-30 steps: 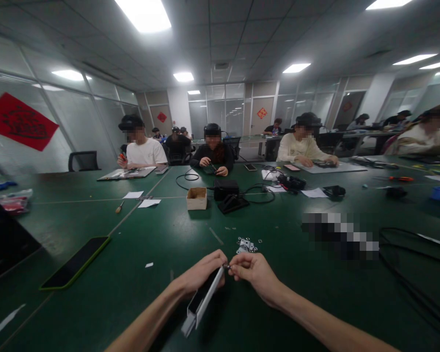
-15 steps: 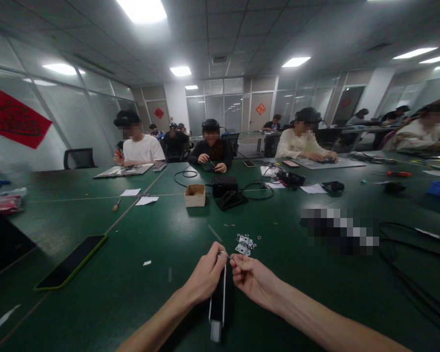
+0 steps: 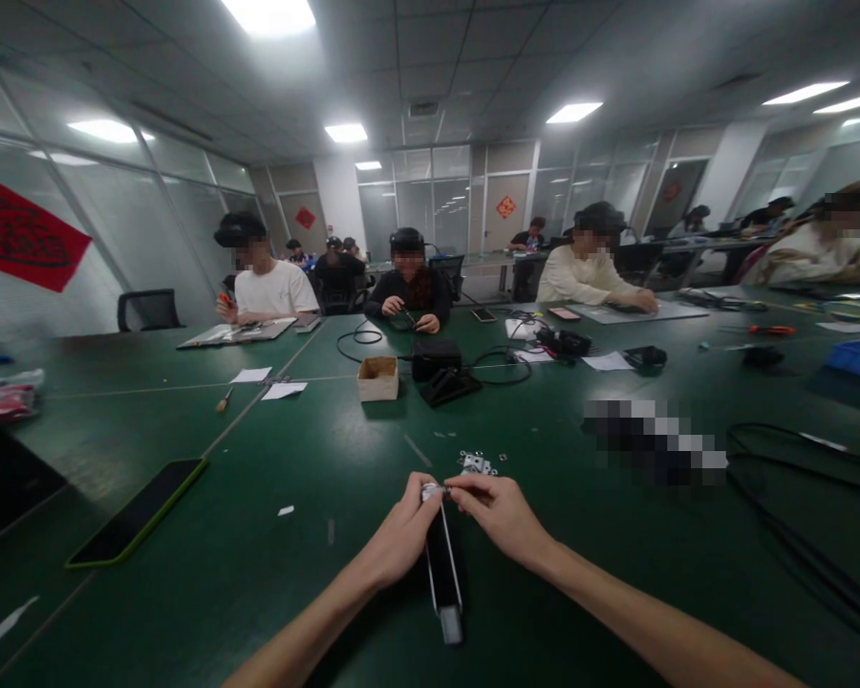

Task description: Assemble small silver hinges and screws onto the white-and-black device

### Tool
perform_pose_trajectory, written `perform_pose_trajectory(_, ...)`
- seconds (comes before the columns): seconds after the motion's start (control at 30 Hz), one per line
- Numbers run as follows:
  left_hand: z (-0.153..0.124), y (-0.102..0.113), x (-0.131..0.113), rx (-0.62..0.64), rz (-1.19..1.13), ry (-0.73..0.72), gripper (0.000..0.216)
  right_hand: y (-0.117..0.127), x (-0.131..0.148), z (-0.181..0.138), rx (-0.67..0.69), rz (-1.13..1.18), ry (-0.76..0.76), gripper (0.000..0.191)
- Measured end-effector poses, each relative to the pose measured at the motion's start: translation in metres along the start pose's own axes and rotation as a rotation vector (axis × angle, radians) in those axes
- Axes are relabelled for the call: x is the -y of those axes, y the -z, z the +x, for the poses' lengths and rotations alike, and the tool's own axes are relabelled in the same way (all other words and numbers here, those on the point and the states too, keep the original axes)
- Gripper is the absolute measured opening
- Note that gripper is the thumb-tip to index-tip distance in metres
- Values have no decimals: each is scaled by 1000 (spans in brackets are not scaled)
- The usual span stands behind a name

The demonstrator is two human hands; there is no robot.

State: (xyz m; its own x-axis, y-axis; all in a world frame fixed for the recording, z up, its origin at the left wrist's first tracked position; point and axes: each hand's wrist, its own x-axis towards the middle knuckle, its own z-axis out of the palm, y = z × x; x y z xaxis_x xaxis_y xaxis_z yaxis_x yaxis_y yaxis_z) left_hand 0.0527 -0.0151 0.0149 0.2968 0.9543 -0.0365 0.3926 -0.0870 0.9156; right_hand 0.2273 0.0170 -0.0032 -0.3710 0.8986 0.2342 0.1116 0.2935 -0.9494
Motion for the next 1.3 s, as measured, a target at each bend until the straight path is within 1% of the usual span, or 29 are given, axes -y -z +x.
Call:
perform_pose_trajectory(0.07, 0, 2, 0, 71, -63, 38, 24, 5, -1, 1, 51, -53, -4, 23)
perform_pose_trajectory(0.13, 1, 5, -1, 106, -50, 34, 21, 9, -3, 2, 76, -118, -1, 23)
perform_pose_trajectory(0.27, 6, 16, -2, 46, 179, -84, 25, 13, -5, 2, 67, -288, 69, 19)
perform_pose_trajectory(0.33, 8, 20, -1, 65, 276, -127, 25, 13, -5, 3, 73, -358, 121, 16)
perform_pose_trajectory(0.4, 9, 23, 2, 90, 351, -146, 26, 14, -6, 3, 86, -419, 170, 14)
perform_pose_trajectory(0.53, 9, 21, 5, 82, 462, -155, 26, 16, -8, 6, 126, -551, 250, 13)
perform_pose_trajectory(0.6, 9, 19, 6, 77, 484, -154, 26, 17, -9, 6, 155, -602, 262, 13)
perform_pose_trajectory(0.77, 9, 18, 9, 61, 514, -163, 24, 18, -9, 5, 185, -634, 250, 19)
perform_pose_trajectory(0.97, 8, 19, 10, 59, 536, -184, 25, 18, -9, 3, 181, -623, 248, 10)
perform_pose_trajectory(1.3, 9, 19, 14, 58, 557, -205, 27, 20, -9, 4, 190, -680, 286, 9)
